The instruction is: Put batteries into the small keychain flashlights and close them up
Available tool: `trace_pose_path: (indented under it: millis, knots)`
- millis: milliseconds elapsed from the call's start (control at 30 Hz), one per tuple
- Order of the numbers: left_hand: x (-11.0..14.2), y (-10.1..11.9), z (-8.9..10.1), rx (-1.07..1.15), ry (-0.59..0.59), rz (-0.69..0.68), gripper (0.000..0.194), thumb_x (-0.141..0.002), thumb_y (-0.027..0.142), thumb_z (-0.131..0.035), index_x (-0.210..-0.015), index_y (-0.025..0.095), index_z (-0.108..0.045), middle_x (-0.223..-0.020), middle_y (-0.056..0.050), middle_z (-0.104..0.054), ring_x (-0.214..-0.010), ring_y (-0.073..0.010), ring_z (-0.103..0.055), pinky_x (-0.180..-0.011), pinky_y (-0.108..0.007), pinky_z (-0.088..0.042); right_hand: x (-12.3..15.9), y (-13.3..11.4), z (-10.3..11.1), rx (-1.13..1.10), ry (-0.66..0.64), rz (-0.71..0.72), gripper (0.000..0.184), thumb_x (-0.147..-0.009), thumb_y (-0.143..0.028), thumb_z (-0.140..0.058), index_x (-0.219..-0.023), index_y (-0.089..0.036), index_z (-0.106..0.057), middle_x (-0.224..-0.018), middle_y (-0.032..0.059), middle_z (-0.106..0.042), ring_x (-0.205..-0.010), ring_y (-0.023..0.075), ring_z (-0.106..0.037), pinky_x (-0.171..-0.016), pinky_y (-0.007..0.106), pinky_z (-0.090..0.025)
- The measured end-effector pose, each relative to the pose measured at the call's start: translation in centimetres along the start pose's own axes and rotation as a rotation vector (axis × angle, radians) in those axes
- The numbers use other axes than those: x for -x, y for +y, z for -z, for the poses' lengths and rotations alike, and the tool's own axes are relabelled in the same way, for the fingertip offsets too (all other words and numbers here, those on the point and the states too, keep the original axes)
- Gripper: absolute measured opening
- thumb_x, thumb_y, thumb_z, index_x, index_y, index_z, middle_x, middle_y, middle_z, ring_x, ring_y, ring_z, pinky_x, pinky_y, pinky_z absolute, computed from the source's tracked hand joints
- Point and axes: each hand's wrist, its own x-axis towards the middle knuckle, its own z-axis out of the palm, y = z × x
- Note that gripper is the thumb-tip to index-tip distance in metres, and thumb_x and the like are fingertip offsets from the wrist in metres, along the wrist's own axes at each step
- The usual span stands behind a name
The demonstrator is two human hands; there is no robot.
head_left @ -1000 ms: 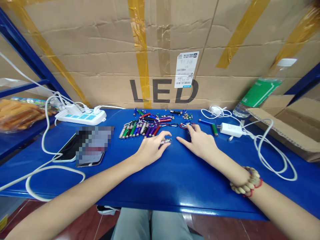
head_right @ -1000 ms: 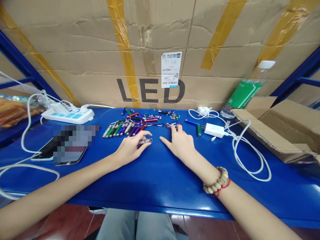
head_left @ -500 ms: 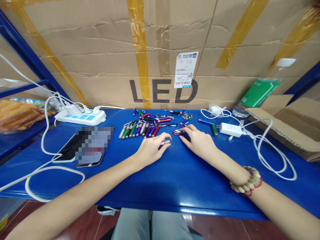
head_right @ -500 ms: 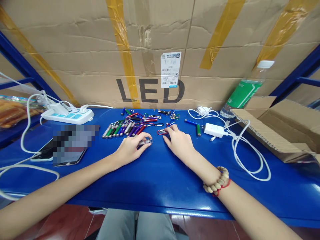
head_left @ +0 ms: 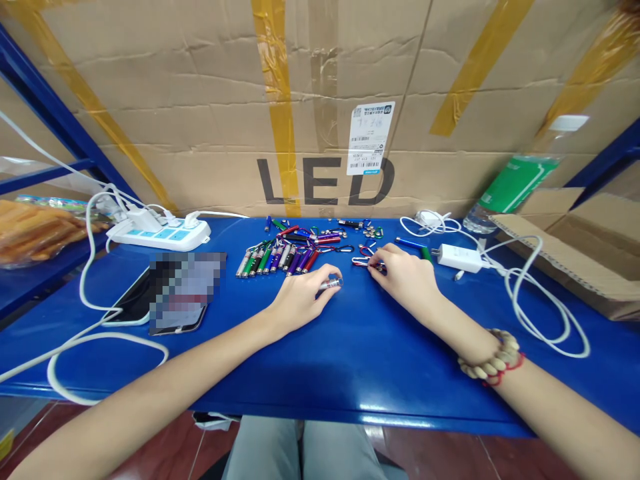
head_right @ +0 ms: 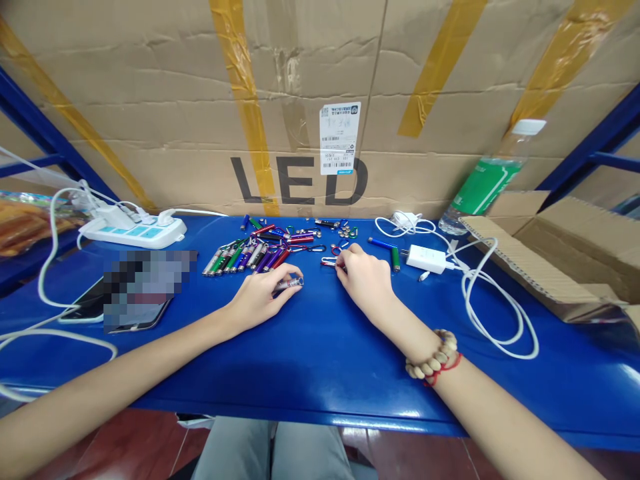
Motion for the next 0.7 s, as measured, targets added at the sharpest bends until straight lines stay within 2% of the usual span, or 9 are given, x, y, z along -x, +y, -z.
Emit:
trace_pose_path:
  millis: [200,400,533,700]
  knots:
    - [-0.02,-0.02,-0.01,0.005,0.003,-0.006,0.015,-0.086,0.029,-0.049,-0.100,0.025,-0.052,-0.086,0.002,-0.067,-0.078,-0.0140,-0.066,-0.066,-0.021,-0.047,0.07,-0.39,-0.14,-0.044,0.007,0.066,0.026,-0.086,-0.040,-0.047,-0.087,-0.024,-0.068,-0.102,0.0022,-0.062,-0.074,0.0178,-0.062,-0.048,0.025,-0.033]
    - [-0.08,-0.04,0.02,0.006,0.000,-0.005,0.015,-0.086,0.028,-0.049,-0.100,0.024,-0.052,-0.086,0.002,-0.067,-0.078,-0.0143,-0.066,-0.067,-0.022,-0.047,0.10,-0.63,-0.48,-0.025,-0.031,0.132,0.031,-0.090,-0.034,-0.042,-0.117,-0.026,-0.056,-0.117,0.0022,-0.058,-0.086,0.0203,-0.063,-0.053,0.027,-0.042]
    - [-0.07,-0.02,0.06,0.008,-0.007,-0.011,0.016,-0.086,0.028,-0.049,-0.101,0.024,-0.052,-0.087,0.002,-0.067,-0.079,-0.0148,-0.066,-0.067,-0.022,-0.047,0.01,-0.48,-0.43,-0.005,-0.078,0.150,0.029,-0.091,-0.031,-0.041,-0.113,-0.028,-0.059,-0.119,0.0002,-0.058,-0.088,0.0203,-0.062,-0.054,0.026,-0.042]
    - [-0.02,-0.10,0.01,0.008,-0.012,-0.010,0.016,-0.086,0.029,-0.049,-0.101,0.024,-0.052,-0.087,0.002,-0.067,-0.078,-0.0151,-0.066,-0.066,-0.022,-0.047,-0.19,-0.13,-0.24,0.022,-0.060,0.103,0.024,-0.089,-0.032,-0.044,-0.103,-0.027,-0.064,-0.107,0.0013,-0.062,-0.084,0.0189,-0.063,-0.051,0.025,-0.038]
